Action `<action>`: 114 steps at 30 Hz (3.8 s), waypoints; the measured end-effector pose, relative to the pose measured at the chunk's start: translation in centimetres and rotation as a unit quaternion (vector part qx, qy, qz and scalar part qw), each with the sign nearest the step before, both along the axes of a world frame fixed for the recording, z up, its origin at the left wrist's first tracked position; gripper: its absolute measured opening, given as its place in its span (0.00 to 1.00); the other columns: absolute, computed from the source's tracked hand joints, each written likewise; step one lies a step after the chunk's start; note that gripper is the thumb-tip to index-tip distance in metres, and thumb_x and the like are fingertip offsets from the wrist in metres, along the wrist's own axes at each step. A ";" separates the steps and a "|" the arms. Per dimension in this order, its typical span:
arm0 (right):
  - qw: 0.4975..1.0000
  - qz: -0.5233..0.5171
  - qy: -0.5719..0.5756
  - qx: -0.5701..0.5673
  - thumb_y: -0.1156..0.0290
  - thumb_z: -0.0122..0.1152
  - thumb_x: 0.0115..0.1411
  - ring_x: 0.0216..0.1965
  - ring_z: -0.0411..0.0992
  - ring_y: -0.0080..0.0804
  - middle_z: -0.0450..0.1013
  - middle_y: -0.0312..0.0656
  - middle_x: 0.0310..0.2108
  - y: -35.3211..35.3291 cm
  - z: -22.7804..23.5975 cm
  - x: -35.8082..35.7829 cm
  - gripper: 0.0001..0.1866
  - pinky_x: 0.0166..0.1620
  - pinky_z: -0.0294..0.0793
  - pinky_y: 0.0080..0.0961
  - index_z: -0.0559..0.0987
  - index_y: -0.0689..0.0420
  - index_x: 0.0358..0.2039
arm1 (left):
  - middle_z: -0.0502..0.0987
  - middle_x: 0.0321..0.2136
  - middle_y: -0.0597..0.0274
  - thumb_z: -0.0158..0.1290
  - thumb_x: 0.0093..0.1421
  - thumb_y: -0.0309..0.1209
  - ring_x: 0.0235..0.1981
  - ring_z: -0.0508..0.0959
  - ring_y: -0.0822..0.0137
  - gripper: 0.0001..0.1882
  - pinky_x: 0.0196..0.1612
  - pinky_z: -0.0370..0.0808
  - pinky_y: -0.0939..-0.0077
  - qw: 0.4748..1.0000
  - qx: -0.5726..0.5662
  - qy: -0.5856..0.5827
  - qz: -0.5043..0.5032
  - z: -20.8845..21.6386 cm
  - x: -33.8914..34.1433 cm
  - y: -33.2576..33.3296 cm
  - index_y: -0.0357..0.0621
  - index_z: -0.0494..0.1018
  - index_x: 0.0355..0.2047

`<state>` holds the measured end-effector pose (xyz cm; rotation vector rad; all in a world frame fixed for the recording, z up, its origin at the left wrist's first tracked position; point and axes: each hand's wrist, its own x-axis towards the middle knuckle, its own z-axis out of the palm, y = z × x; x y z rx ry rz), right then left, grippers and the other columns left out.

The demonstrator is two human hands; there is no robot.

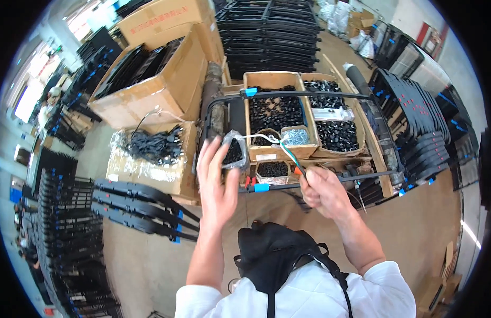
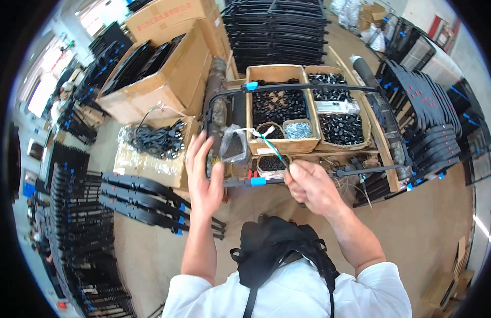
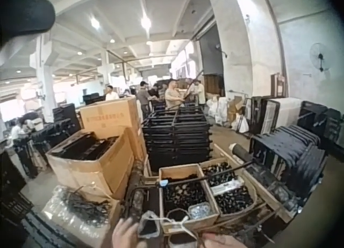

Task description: Assembling plastic housings for equipment using wiring and a pneumatic screwdriver.

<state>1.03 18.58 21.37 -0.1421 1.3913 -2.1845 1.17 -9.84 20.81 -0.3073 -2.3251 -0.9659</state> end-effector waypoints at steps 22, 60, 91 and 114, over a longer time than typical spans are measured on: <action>0.832 0.103 0.417 0.352 0.66 0.58 0.71 0.29 0.77 0.55 0.76 0.50 0.26 3.0 -9.2 5.2 0.11 0.33 0.74 0.44 0.78 0.60 0.34 | 0.82 0.50 0.63 0.50 0.77 0.37 0.48 0.80 0.73 0.19 0.52 0.78 0.72 0.793 0.411 -0.417 -0.169 -8.8 8.5 7.2 0.42 0.75 0.62; 0.940 0.226 -0.073 0.243 0.51 0.53 0.76 0.30 0.61 0.18 0.66 0.26 0.27 -15.6 -24.7 3.7 0.22 0.36 0.62 0.20 0.78 0.55 0.33 | 0.75 0.32 0.71 0.45 0.80 0.40 0.34 0.74 0.78 0.16 0.36 0.72 0.80 0.635 0.599 -0.476 -0.104 -25.5 5.4 -8.3 0.44 0.76 0.54; 0.963 0.105 -0.177 0.175 0.54 0.54 0.76 0.29 0.60 0.18 0.66 0.28 0.26 -16.5 -28.8 4.6 0.18 0.35 0.61 0.21 0.78 0.55 0.35 | 0.82 0.34 0.69 0.55 0.75 0.37 0.34 0.80 0.78 0.12 0.35 0.74 0.82 0.626 0.591 -0.509 0.005 -27.4 2.8 -8.3 0.43 0.79 0.47; 0.955 0.142 -0.150 0.212 0.54 0.51 0.76 0.32 0.64 0.21 0.68 0.30 0.28 -17.1 -26.3 2.9 0.21 0.40 0.67 0.23 0.78 0.58 0.35 | 0.84 0.42 0.58 0.50 0.77 0.34 0.39 0.82 0.73 0.11 0.41 0.75 0.77 0.627 0.599 -0.494 0.069 -26.0 2.8 -6.5 0.39 0.74 0.50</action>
